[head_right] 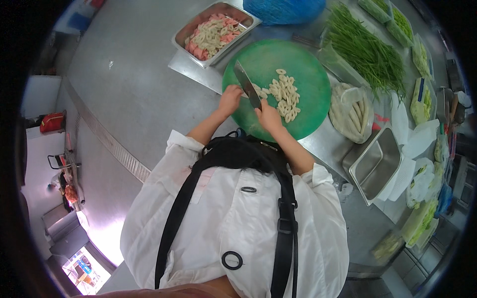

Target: The person slices long white root vegetables into thin diagonal pieces on a green cutting board using a cleaver. The sliced pieces are periodically swept into a metal tray. The person repeats this process with multiple vegetables.

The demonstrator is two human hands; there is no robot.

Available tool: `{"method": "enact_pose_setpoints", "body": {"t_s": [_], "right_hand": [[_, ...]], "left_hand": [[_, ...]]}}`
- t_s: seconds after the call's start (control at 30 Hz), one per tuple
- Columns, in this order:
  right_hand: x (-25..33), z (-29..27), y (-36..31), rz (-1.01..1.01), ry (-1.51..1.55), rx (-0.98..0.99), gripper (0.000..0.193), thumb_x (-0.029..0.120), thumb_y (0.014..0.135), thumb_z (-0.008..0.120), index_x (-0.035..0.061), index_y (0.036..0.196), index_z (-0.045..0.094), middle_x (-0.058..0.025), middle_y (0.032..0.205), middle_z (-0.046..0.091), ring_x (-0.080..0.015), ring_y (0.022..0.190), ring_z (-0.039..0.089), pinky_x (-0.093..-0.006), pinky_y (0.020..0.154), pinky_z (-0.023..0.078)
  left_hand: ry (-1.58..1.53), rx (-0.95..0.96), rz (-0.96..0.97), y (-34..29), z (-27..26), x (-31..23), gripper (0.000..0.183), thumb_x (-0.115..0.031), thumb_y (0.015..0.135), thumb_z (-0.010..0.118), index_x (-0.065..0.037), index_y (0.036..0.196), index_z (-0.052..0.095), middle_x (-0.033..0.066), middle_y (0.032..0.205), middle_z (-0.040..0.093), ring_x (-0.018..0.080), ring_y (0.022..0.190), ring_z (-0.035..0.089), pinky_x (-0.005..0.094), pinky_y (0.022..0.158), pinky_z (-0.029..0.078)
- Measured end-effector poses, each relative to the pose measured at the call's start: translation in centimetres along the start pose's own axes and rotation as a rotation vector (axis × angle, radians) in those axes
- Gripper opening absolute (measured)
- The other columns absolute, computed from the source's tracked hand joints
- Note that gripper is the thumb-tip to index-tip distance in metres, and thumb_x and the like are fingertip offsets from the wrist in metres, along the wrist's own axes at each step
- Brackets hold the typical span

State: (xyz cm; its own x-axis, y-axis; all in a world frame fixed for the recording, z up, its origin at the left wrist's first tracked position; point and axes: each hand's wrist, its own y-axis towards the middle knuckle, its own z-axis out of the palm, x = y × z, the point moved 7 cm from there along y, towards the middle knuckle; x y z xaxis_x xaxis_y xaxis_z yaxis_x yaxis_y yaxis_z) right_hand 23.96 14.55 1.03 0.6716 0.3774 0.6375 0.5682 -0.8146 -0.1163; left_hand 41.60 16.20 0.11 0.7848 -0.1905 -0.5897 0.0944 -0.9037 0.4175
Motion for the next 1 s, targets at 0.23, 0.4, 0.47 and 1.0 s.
{"method": "enact_pose_setpoints", "body": {"t_s": [0.23, 0.4, 0.47, 1.0], "right_hand": [[-0.1, -2.4, -3.3, -0.029, -0.114, 0.133, 0.028, 0.022, 0.088, 0.06, 0.0055, 0.102, 0.042, -0.022, 0.074, 0.064, -0.0436, 0.068, 0.063, -0.0547, 0.059, 0.048], [0.4, 0.0, -1.2, 0.017, -0.127, 0.081, 0.027, 0.022, 0.089, 0.059, 0.006, 0.102, 0.042, -0.0227, 0.072, 0.064, -0.0437, 0.068, 0.063, -0.0547, 0.059, 0.048], [0.4, 0.5, 0.2, 0.009, -0.072, 0.023, 0.027, 0.022, 0.089, 0.059, 0.006, 0.102, 0.042, -0.0228, 0.072, 0.064, -0.0437, 0.068, 0.063, -0.0548, 0.059, 0.048], [1.0, 0.6, -0.4, -0.021, -0.122, 0.056, 0.029, 0.023, 0.088, 0.06, 0.0052, 0.101, 0.042, -0.0221, 0.072, 0.063, -0.0429, 0.067, 0.063, -0.0536, 0.058, 0.048]], "left_hand": [[0.011, 0.008, -0.05, -0.1, -0.3, 0.8, 0.005, -0.004, 0.078, 0.061, -0.002, 0.082, 0.062, 0.0113, 0.092, 0.061, 0.0332, 0.091, 0.057, 0.041, 0.08, 0.048], [0.011, 0.016, -0.025, -0.2, 0.1, 0.7, 0.005, -0.003, 0.078, 0.061, -0.002, 0.082, 0.061, 0.0122, 0.091, 0.061, 0.0332, 0.092, 0.056, 0.0415, 0.081, 0.047], [0.006, -0.02, -0.004, -0.2, 0.2, 0.9, 0.005, -0.003, 0.078, 0.061, -0.002, 0.083, 0.061, 0.0124, 0.092, 0.06, 0.0332, 0.092, 0.056, 0.0417, 0.08, 0.047], [0.05, 0.032, -0.049, -0.3, -0.6, 1.7, 0.005, -0.003, 0.078, 0.06, -0.003, 0.082, 0.059, 0.0117, 0.089, 0.057, 0.0327, 0.089, 0.056, 0.0413, 0.078, 0.047]]}}
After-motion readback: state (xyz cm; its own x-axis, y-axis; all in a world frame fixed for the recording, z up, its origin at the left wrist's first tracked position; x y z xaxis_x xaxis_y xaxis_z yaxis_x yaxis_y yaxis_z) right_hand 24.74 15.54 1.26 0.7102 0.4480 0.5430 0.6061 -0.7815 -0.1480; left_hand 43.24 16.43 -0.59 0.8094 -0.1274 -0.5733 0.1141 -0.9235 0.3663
